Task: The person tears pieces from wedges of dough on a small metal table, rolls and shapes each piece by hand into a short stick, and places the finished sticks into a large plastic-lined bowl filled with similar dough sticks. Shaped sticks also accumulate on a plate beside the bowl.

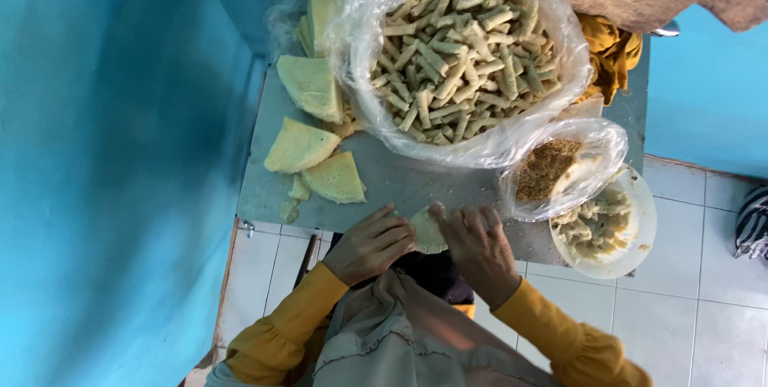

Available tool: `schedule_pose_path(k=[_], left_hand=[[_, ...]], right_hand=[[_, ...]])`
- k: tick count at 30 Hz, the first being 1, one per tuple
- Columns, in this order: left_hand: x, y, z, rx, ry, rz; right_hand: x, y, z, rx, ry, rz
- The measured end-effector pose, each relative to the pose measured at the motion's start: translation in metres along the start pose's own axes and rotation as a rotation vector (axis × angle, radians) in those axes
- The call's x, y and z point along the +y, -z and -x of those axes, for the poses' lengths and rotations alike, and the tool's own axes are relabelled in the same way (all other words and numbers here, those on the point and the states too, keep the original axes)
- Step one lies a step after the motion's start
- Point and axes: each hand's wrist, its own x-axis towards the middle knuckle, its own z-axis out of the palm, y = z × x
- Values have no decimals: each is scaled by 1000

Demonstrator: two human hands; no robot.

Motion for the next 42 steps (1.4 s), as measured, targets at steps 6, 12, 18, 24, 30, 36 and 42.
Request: schedule_pose_path(k=[6, 12, 18, 24, 30, 36, 42], left_hand=[[-2, 5, 3, 20, -4, 27], [1, 11, 3, 10, 17, 63], [5, 7, 2, 56, 9, 23], [8, 8, 1, 48, 36, 31], [6, 11, -2, 41, 42, 48], [5, 10, 0, 60, 45, 58], [5, 9, -2, 37, 32, 73]], right_hand=[[-2, -1, -6, 5, -105, -182], [-16, 3, -8, 97, -115, -35], [-8, -1, -3, 184, -229, -624], [-19, -15, -1, 40, -316, -520], [-11, -10, -1, 44, -191, -68], [-5, -2, -1, 31, -162, -180], [-3, -5, 4, 19, -86, -93]])
